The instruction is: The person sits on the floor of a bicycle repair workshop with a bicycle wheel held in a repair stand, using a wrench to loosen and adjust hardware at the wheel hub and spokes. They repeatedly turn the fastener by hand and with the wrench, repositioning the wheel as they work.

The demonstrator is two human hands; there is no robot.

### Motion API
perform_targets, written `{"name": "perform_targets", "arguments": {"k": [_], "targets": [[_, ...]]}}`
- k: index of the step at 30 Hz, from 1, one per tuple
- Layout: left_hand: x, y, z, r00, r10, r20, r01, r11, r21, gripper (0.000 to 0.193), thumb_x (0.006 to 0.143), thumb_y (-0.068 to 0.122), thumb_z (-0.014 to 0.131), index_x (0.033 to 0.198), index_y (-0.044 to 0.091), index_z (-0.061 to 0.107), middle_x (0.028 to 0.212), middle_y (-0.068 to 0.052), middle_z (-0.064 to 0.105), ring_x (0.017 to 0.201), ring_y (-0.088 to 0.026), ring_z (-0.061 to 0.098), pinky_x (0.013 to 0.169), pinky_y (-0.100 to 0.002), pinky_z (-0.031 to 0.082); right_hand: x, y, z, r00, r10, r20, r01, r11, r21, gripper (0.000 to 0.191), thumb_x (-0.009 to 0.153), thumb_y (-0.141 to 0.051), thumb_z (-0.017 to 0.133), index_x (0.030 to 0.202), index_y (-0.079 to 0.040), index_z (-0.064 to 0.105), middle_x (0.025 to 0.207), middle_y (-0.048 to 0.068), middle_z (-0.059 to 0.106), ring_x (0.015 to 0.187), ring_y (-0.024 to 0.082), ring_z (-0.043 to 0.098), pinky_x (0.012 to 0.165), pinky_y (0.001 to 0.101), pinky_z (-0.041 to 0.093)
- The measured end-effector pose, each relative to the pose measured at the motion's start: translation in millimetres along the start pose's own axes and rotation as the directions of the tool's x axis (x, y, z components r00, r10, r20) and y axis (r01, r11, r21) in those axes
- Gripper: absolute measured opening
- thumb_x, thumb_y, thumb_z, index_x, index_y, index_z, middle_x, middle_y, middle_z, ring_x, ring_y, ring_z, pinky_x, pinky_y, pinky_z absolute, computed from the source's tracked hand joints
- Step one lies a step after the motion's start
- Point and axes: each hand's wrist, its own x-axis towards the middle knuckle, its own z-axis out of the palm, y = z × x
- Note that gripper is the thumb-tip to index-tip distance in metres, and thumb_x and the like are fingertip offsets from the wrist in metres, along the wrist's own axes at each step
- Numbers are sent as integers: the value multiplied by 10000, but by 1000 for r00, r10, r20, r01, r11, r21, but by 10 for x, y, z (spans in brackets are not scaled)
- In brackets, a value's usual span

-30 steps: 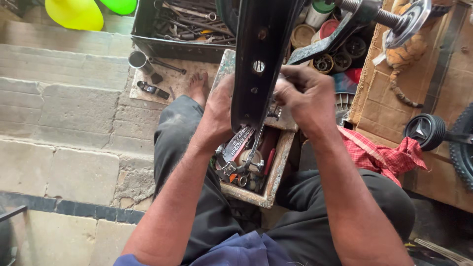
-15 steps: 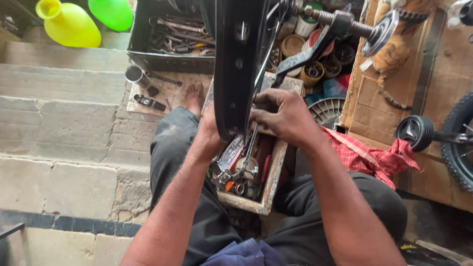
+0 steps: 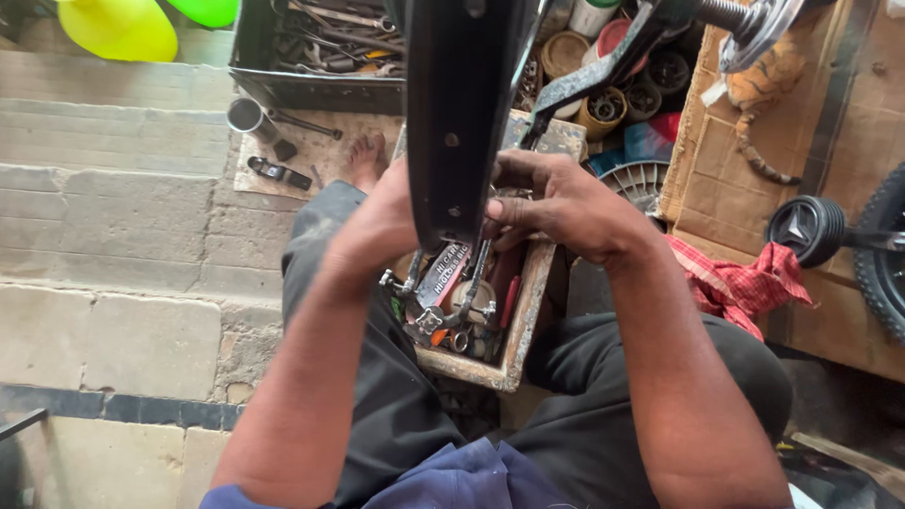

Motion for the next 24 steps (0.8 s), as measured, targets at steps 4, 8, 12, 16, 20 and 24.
{"name": "perform_targets", "arguments": {"k": [4,8,12,16,20,24], "targets": [[34,38,-37,991,-43,128,33,996,79,195,962,137,792,1080,2,717,919,14,706,863,-47,651,689,-231,560,143,80,119,986,43,-164,-39,999,25,347,879,-64,761,1211,15,698,926,46,727,806,158,709,720,312,622],[25,51,74,993,-65,-96,50,986,-159,270,868,110,867,1017,-21,684,891,-1,716,826,-74,675,681,-248,559,111,58,90,994,-41,-103,38,999,-32,402,852,-24,763,1249,13,709,942,35,712,813,125,686,742,285,607],[-106,48,121,983,105,-153,-78,982,174,282,883,92,880,1052,-27,690,925,-14,696,851,-85,657,701,-249,561,43,19,26,998,-62,14,62,996,-64,446,855,-23,792,1279,16,662,1050,1,711,912,72,689,784,243,589],[-139,28,9,993,-47,-108,18,968,-251,171,996,55,750,1118,-34,669,954,-23,709,893,-113,709,764,-275,622,107,69,110,969,45,-241,-65,995,-77,409,850,-52,775,1244,-9,677,960,42,736,744,116,709,665,276,625],[19,-12,-95,991,-21,130,44,984,-171,232,997,32,680,1218,-24,640,1043,-17,715,950,-98,703,804,-251,611,94,54,115,977,0,-215,-22,995,-100,339,849,-49,775,1180,-7,715,906,42,743,720,108,703,636,259,599],[28,-29,-18,994,76,79,-73,997,-34,267,955,25,774,1203,-34,692,1069,-38,748,963,-102,717,819,-258,613,-35,-33,-19,986,55,-158,-80,984,-157,209,827,-43,776,1029,-5,744,844,26,763,716,102,719,628,253,599]]}}
